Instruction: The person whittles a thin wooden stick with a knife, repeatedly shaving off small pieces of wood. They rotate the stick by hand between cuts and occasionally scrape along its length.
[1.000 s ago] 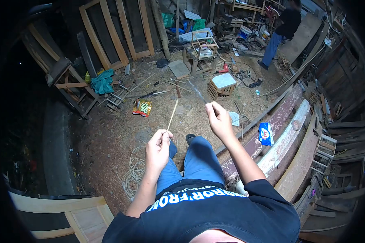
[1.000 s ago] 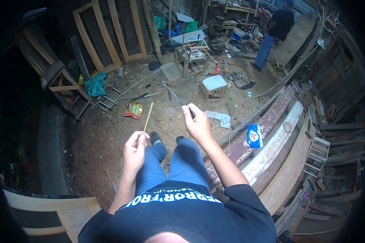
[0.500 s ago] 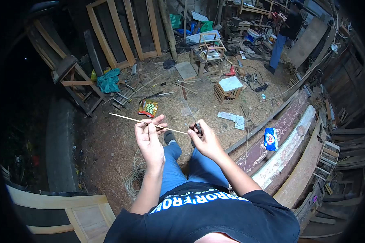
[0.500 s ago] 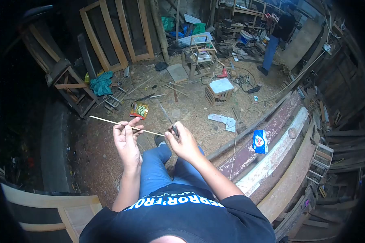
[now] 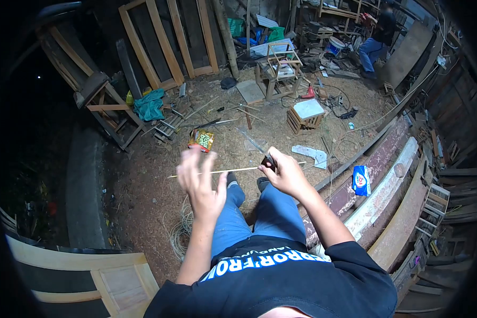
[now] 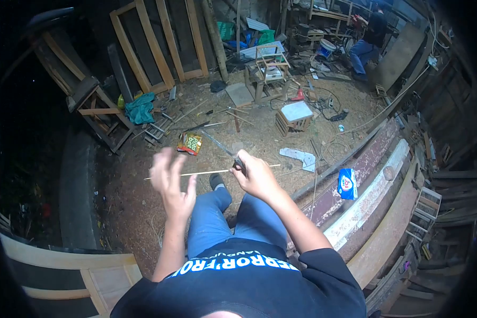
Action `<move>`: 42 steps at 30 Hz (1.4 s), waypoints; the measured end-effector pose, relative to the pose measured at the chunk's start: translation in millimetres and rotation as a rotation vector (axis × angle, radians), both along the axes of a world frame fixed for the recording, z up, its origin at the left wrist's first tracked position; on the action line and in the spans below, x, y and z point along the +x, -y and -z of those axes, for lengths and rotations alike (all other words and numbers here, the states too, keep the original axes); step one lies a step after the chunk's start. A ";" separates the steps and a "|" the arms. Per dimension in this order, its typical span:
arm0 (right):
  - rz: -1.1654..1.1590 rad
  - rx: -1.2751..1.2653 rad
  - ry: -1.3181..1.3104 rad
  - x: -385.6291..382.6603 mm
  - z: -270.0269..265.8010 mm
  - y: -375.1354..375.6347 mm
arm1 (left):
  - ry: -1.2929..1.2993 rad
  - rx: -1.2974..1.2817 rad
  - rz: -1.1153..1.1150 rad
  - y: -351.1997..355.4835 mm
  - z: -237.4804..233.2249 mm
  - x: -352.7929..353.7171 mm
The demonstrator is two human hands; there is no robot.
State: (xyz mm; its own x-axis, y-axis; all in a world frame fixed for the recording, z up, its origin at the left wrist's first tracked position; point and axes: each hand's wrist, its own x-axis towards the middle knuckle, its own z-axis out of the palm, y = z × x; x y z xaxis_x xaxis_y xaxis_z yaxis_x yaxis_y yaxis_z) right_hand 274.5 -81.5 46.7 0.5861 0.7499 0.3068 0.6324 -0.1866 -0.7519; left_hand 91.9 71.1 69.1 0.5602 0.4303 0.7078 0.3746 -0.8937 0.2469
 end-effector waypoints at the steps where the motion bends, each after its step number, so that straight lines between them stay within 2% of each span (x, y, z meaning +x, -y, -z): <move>1: -0.007 -0.015 0.019 0.8 -1.5 1.5 | -0.017 -0.173 0.187 -11.4 18.2 -1.6; 2: -0.013 -0.030 0.039 2.6 -2.8 3.2 | -0.032 -0.347 0.373 -22.4 36.5 -3.0; 3: -0.026 -0.005 0.155 7.0 -0.5 4.8 | -0.081 -0.376 0.371 -18.0 34.2 -3.9; 7: -0.130 -0.127 0.147 22.8 -2.4 11.4 | -0.219 -0.536 0.422 -8.3 36.2 -2.9; 12: 0.024 0.261 0.481 27.8 -23.6 11.1 | -0.176 -0.715 0.324 -4.8 45.4 1.9; 15: 0.181 0.316 0.455 26.5 -26.8 14.1 | -0.059 -0.874 0.311 -7.6 60.0 10.6; 18: 0.113 0.052 0.159 32.6 -7.3 20.6 | -0.003 -1.070 0.365 -7.4 68.4 16.9; 23: 0.071 -0.015 0.049 22.9 5.4 20.5 | 0.010 -1.210 0.537 -2.2 56.7 27.7; 26: 0.085 -0.069 0.068 18.9 -6.4 23.3 | 0.081 -1.329 0.621 11.9 28.0 34.5; 29: 0.091 -0.107 0.065 13.1 -14.7 29.7 | 0.101 -1.252 0.608 15.4 26.9 41.8; 33: 0.036 -0.086 0.343 1.0 -15.9 32.1 | 0.049 -1.323 0.618 19.3 23.0 39.9; 35: 0.064 -0.077 0.298 1.6 -23.5 31.2 | 0.100 -1.277 0.636 26.3 17.3 38.9; 37: 0.076 -0.022 0.276 0.3 -32.2 28.9 | 0.097 -1.395 0.634 27.8 5.1 33.0; 42: -0.056 0.037 0.341 -15.8 -42.4 24.9 | 0.133 -1.501 0.627 31.3 -5.2 20.9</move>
State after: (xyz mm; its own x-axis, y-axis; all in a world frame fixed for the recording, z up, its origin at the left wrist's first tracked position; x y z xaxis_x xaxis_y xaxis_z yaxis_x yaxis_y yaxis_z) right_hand 258.6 -106.4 89.1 0.4037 0.7627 0.5053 0.8566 -0.1212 -0.5015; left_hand 112.8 39.8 74.3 0.8756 0.4795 -0.0580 -0.0276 0.1697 0.9851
